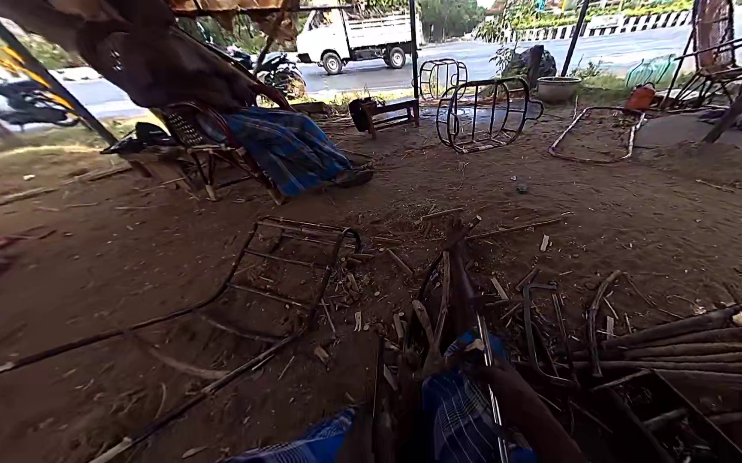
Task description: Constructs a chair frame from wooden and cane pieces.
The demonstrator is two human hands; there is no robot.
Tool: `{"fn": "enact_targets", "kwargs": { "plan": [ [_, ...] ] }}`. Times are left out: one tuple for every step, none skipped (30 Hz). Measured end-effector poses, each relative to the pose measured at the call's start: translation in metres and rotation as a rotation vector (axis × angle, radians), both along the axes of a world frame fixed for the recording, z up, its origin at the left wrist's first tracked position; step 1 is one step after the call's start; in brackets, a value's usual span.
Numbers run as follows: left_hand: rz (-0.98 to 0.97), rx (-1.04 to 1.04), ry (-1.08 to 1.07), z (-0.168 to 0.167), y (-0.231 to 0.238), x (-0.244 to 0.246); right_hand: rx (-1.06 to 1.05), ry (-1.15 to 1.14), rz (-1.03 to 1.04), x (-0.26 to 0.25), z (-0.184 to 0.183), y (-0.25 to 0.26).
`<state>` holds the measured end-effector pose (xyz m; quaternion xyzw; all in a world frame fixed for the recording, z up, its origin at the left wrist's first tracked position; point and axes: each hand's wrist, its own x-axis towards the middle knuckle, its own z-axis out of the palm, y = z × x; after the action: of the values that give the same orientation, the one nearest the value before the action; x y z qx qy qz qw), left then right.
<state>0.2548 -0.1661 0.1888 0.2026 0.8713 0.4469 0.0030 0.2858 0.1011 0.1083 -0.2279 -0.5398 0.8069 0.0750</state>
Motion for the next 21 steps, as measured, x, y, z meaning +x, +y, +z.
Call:
{"fn": "enact_targets", "kwargs": {
  "plan": [
    [-0.013, -0.036, 0.040, 0.004, 0.001, 0.004, 0.008, 0.035, 0.019, -0.015, -0.003, -0.013],
    [-0.019, -0.066, 0.071, 0.007, 0.002, 0.007, 0.015, 0.050, 0.027, -0.027, -0.005, -0.025],
    [-0.021, -0.088, 0.096, 0.009, 0.004, 0.010, 0.020, 0.063, 0.011, -0.037, -0.009, -0.035],
    [-0.019, -0.109, 0.109, 0.009, 0.007, 0.013, 0.022, 0.077, 0.003, -0.045, -0.012, -0.043],
    [-0.013, -0.131, 0.123, 0.010, 0.009, 0.015, 0.024, 0.095, 0.027, -0.049, -0.012, -0.048],
    [-0.002, -0.150, 0.149, 0.009, 0.013, 0.015, 0.029, 0.103, 0.053, -0.053, -0.011, -0.051],
    [0.014, -0.173, 0.177, 0.009, 0.016, 0.014, 0.050, 0.100, 0.084, -0.058, -0.006, -0.054],
    [0.033, -0.195, 0.203, 0.009, 0.019, 0.011, 0.079, 0.099, 0.109, -0.063, 0.000, -0.057],
    [0.049, -0.209, 0.226, 0.010, 0.021, 0.008, 0.114, 0.092, 0.148, -0.068, 0.004, -0.059],
    [0.065, -0.213, 0.244, 0.012, 0.024, 0.005, 0.162, 0.080, 0.176, -0.073, 0.005, -0.059],
    [0.076, -0.218, 0.257, 0.016, 0.026, 0.001, 0.208, 0.059, 0.194, -0.078, 0.005, -0.060],
    [0.082, -0.230, 0.264, 0.020, 0.027, -0.001, 0.239, 0.040, 0.205, -0.081, 0.004, -0.061],
    [0.087, -0.243, 0.270, 0.025, 0.028, -0.004, 0.265, 0.028, 0.213, -0.083, 0.004, -0.061],
    [0.097, -0.262, 0.279, 0.029, 0.031, -0.007, 0.275, 0.023, 0.218, -0.084, 0.003, -0.062],
    [0.102, -0.289, 0.278, 0.033, 0.035, -0.009, 0.281, 0.022, 0.220, -0.085, 0.003, -0.061],
    [0.102, -0.323, 0.260, 0.036, 0.038, -0.011, 0.286, 0.013, 0.224, -0.087, 0.005, -0.060],
    [0.098, -0.351, 0.235, 0.037, 0.042, -0.013, 0.289, 0.006, 0.222, -0.088, 0.009, -0.060],
    [0.097, -0.374, 0.235, 0.036, 0.044, -0.016, 0.287, -0.002, 0.216, -0.088, 0.011, -0.060],
    [0.097, -0.391, 0.240, 0.036, 0.046, -0.018, 0.269, -0.001, 0.212, -0.089, 0.014, -0.060],
    [0.095, -0.402, 0.243, 0.037, 0.047, -0.019, 0.250, 0.006, 0.216, -0.091, 0.016, -0.058],
    [0.089, -0.406, 0.241, 0.039, 0.048, -0.020, 0.237, 0.021, 0.224, -0.091, 0.016, -0.056]
  ]
}}
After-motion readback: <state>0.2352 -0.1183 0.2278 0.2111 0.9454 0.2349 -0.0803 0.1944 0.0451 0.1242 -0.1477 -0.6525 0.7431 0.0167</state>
